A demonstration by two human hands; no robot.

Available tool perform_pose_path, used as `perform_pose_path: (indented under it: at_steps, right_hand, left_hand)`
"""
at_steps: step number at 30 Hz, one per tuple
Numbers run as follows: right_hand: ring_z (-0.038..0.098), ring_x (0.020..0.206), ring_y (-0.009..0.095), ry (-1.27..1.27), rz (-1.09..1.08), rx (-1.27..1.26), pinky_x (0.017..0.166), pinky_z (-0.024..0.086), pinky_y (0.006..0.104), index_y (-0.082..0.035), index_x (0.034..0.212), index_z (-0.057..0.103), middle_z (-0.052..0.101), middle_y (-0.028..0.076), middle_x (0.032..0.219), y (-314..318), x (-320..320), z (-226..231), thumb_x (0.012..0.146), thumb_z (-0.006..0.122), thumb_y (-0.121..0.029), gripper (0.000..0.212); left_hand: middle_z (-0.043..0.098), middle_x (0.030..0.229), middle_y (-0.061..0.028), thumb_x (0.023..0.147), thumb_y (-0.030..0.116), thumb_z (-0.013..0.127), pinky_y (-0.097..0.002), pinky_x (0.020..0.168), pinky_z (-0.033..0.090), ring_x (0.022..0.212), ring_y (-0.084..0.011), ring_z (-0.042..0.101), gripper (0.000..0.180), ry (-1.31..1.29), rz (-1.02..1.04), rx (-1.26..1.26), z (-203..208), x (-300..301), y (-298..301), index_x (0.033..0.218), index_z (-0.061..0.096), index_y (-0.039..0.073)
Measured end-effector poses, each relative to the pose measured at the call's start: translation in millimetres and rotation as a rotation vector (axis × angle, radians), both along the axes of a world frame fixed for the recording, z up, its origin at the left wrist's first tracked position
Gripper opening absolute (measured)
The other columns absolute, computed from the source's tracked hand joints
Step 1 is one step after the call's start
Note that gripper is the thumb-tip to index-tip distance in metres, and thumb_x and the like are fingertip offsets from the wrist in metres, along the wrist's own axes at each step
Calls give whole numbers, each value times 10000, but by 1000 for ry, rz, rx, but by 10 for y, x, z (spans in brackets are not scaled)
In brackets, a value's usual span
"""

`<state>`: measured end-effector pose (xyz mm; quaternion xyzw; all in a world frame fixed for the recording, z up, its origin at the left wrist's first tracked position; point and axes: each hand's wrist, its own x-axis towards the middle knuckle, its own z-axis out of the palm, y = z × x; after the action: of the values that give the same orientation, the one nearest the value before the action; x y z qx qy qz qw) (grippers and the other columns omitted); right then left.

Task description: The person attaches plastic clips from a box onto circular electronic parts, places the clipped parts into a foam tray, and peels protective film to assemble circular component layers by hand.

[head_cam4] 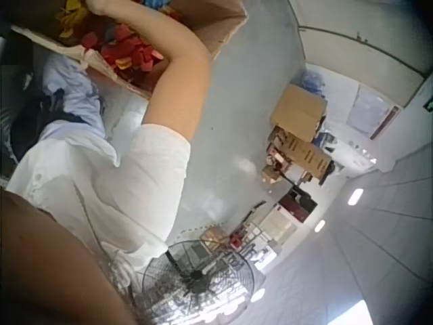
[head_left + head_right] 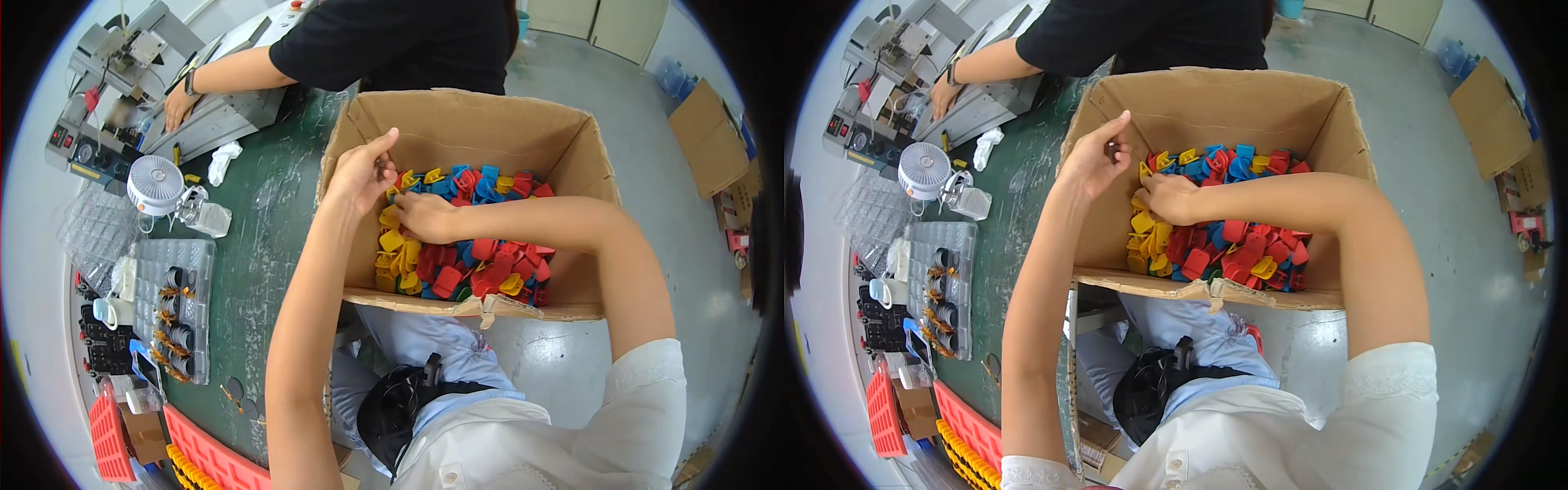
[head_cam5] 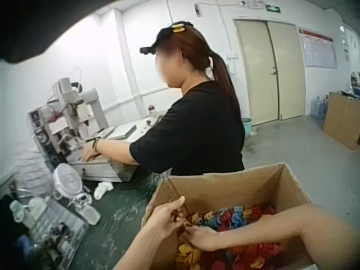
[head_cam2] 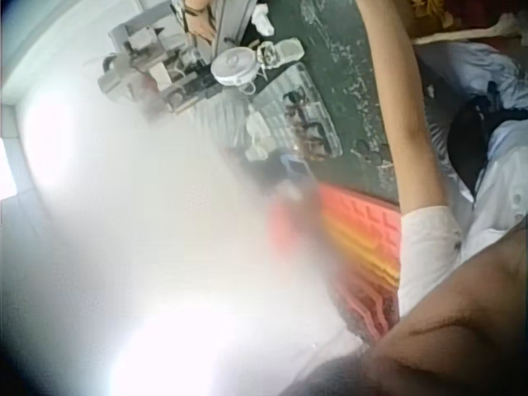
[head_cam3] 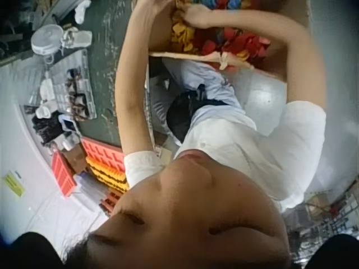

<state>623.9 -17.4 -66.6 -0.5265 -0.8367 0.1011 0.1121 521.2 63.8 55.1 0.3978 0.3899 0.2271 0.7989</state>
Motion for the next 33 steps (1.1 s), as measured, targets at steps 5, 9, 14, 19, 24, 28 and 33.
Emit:
perform_pose_path:
  at_steps: [5, 9, 14, 19, 24, 28, 33]
  right_hand:
    - [461, 1102, 291, -270, -24, -172, 852, 430, 402, -53, 1115, 478, 508, 147, 1119, 441, -116, -143, 715, 647, -233, 470]
    - [582, 917, 333, -92, 125, -171, 763, 458, 424, -49, 1080, 513, 604, 143, 958, 558, 102, -266, 711, 632, -142, 399]
    - [593, 855, 337, 156, 41, 15, 725, 478, 384, -2, 1033, 521, 602, 178, 928, 350, 461, 10, 716, 606, -85, 339]
    - [585, 939, 224, 1189, -410, -505, 815, 494, 322, 68, 1112, 483, 547, 157, 1077, 135, 882, 550, 834, 564, -80, 325]
    - [581, 986, 265, 1433, -423, -709, 854, 493, 326, 69, 1155, 462, 558, 164, 1085, 174, 904, 769, 852, 550, -91, 353]
    - [602, 940, 240, 1379, -391, -712, 846, 503, 319, 90, 1130, 488, 572, 173, 1058, 193, 757, 806, 869, 526, -93, 321]
    - [609, 925, 234, 1336, -395, -684, 821, 512, 310, 79, 1121, 497, 580, 163, 1048, 164, 723, 828, 873, 521, -103, 308]
  left_hand:
    - [486, 766, -34, 758, 133, 690, -229, 546, 415, 644, -133, 485, 219, 12, -74, 35, -64, -4, -4, 852, 510, 51]
    - [527, 821, -52, 774, 87, 663, -258, 604, 450, 725, -150, 533, 201, 84, 3, 146, -71, 14, -50, 904, 516, 43]
    - [556, 907, -95, 827, 33, 576, -303, 704, 500, 808, -187, 568, 252, 96, -77, 179, -206, -35, 24, 1051, 464, 2]
    - [545, 945, -127, 838, -9, 527, -322, 773, 519, 876, -221, 576, 211, 156, -52, 232, -199, 15, -41, 1037, 456, -14]
    - [522, 990, -147, 844, -49, 480, -333, 806, 527, 909, -250, 573, 181, 170, -81, 249, -170, 31, -18, 1019, 442, -29]
    - [496, 1017, -145, 843, -56, 475, -337, 813, 533, 916, -250, 566, 168, 185, -57, 247, -176, 36, 11, 1006, 439, -43]
    - [492, 998, -131, 840, -54, 484, -337, 796, 543, 908, -237, 564, 154, 207, -86, 264, -174, 33, -8, 990, 451, -38]
